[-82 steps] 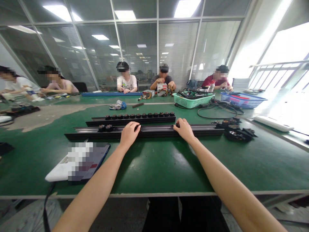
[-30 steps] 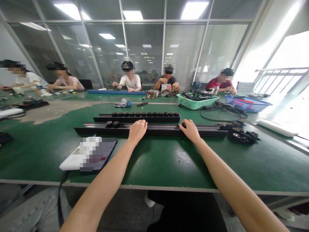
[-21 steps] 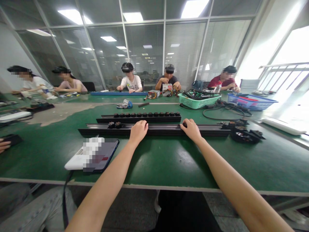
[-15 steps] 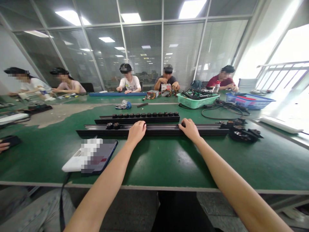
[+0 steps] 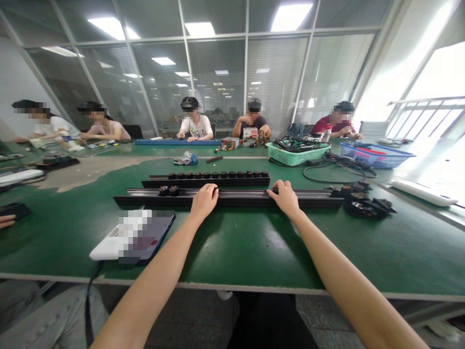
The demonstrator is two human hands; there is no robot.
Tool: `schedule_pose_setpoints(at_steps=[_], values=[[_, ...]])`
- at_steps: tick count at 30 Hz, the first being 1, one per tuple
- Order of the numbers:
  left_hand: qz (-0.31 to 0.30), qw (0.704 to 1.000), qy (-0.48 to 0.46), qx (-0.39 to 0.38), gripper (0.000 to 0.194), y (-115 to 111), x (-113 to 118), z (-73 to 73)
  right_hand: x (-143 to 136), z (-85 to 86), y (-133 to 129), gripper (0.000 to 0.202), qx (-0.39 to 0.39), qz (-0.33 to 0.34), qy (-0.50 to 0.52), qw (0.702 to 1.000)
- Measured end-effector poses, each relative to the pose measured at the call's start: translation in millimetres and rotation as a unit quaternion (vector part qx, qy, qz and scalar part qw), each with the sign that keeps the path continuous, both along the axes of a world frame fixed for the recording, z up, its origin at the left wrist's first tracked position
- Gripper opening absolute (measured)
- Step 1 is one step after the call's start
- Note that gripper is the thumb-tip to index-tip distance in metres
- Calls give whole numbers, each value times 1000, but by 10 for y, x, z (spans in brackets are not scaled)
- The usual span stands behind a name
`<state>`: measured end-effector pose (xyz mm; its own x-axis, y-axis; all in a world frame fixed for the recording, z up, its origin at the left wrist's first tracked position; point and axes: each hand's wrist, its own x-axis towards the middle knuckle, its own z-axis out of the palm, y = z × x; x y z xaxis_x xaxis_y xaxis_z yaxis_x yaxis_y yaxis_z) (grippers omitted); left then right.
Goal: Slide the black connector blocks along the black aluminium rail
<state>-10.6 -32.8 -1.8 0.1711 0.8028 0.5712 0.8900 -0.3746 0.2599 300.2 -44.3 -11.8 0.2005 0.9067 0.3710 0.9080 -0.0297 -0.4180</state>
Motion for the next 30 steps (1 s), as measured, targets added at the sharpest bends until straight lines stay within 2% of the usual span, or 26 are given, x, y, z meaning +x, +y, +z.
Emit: schedule_pose_setpoints(at_steps=[11, 19, 30], values=[[-2, 1000, -10, 4, 28, 18, 9, -22, 22, -9, 14, 20, 8, 25, 6, 1000], [-16, 1000, -23, 5, 29, 27, 5, -45, 34, 18, -36, 18, -3, 1, -18, 1000], [-15, 1000, -23, 10, 29, 56, 37, -43, 88, -14, -45, 21, 4, 10, -9, 1000]])
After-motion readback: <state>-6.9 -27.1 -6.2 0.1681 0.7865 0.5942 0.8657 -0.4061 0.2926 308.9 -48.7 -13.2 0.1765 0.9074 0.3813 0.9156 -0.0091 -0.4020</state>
